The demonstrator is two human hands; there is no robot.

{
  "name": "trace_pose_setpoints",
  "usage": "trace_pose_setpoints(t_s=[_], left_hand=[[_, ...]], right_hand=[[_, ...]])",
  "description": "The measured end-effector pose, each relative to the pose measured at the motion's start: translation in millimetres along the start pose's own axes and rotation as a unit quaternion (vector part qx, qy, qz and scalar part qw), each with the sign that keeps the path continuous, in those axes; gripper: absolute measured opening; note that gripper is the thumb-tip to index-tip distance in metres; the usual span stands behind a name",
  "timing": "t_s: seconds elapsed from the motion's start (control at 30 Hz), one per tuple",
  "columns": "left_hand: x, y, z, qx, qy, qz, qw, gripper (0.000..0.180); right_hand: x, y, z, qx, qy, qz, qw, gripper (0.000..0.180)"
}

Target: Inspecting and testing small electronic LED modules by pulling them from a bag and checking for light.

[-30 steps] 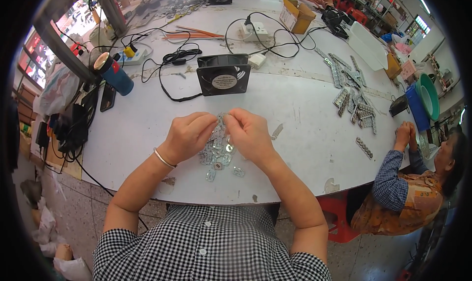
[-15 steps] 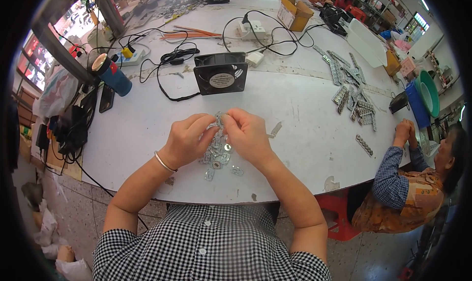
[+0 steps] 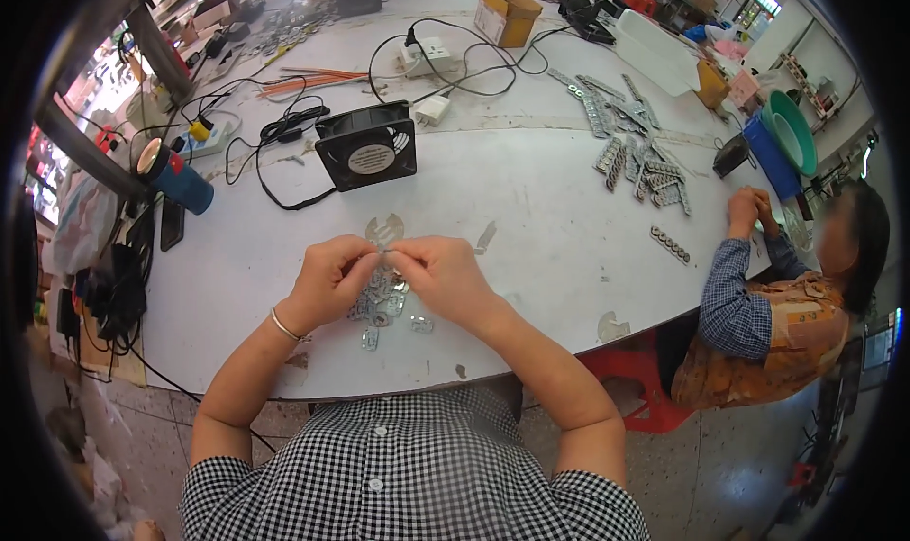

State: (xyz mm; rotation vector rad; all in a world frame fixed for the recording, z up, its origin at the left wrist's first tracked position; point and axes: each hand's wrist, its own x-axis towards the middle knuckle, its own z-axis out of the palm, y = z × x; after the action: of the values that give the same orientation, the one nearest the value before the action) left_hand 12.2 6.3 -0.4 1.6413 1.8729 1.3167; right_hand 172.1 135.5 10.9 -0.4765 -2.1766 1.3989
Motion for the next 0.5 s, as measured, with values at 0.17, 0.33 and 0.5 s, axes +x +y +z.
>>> trace_pose_setpoints(t_s=[0.17,0.33,0.5], left_hand=[[-6.8,1.2,-4.5,0.2,-0.02,0.04,0.979,0.037],[-37.3,14.2,-17.9,0.321,-0.104,0.077,0.938,0.086],[-26.3,10.2,7.3,0.35,-0.158,0.043,0.922,0.104]], right_hand=[[-13.6,-2.9,-34.3,-0.094,0.088,-0.017,0.992,0.012],[-69.8,0.1,-33.9,-0.244,-0.101,-0.162,0.951,0.01],[-60.8,16.1,-17.3,-0.242,-0.092,-0.182,0.949,0.008]])
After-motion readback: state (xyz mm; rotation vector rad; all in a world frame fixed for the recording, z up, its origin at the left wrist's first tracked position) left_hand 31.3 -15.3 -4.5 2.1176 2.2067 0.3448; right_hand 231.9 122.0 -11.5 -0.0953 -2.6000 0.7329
